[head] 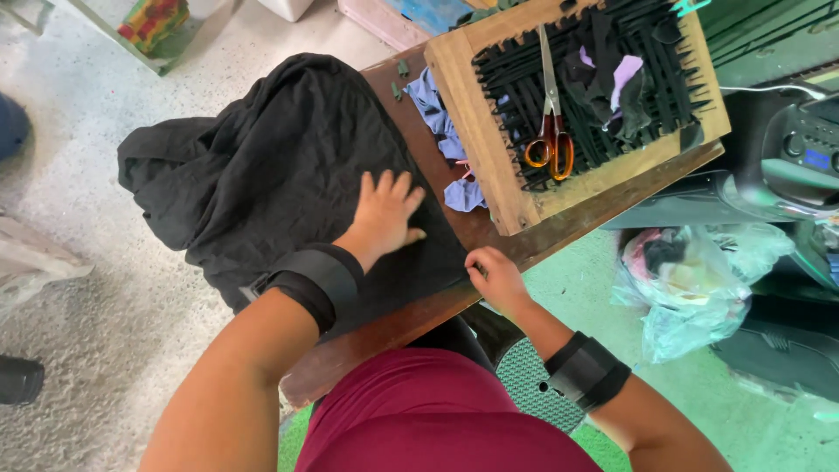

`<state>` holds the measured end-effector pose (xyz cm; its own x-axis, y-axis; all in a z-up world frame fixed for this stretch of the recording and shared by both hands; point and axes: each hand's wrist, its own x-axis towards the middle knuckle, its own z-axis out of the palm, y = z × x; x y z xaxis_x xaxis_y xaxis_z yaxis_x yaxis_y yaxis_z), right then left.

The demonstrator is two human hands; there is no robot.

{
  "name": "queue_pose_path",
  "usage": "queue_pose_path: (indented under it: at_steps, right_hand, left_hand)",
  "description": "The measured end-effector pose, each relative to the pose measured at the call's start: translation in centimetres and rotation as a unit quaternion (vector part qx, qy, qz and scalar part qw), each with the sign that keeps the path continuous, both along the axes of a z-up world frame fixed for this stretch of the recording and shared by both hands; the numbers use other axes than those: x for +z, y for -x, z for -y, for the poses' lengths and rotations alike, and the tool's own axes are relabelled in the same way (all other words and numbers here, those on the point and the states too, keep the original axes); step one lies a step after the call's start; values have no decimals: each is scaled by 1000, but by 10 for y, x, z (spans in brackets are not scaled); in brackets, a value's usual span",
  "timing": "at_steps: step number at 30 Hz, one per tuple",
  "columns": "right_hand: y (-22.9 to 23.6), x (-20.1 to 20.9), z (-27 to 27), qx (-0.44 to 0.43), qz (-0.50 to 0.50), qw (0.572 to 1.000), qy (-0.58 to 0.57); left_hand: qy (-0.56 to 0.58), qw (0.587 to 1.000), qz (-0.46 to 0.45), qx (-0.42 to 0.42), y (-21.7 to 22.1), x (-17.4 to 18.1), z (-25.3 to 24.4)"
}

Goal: The person is cutting strips of black fabric and weaving them onto a wooden frame with metal spikes to create a rug.

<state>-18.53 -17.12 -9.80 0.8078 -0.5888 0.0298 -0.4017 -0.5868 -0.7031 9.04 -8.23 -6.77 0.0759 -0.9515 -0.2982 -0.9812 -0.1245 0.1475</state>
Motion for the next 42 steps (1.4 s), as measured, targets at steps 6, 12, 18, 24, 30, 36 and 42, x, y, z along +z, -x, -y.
queue_pose_path:
  at_steps: [6, 12, 18, 24, 30, 36, 42]
  right_hand:
    - [-24, 70, 55, -1, 127, 973, 194]
    - [-56, 101, 176, -66, 7, 961, 268]
    - [-71, 105, 201, -85, -177, 956, 220]
    - [-72, 100, 211, -67, -279, 940, 184]
    - [-11, 132, 183, -88, -72, 989, 97]
    - [27, 114, 63, 0, -188, 961, -203]
    - [18, 38, 2, 115, -150, 977, -99]
  left_hand:
    - [-130, 989, 26, -67, 26, 8, 8]
    - [-56, 992, 62, -92, 39, -3, -2]
    - [10, 988, -7, -151, 68, -32, -23]
    - [-17, 992, -39, -121, 75, -18, -15]
    - [126, 989, -67, -29, 25, -16, -15]
    - [172, 971, 36, 164, -81, 20, -20]
    - [175, 908, 141, 353, -223, -9, -58]
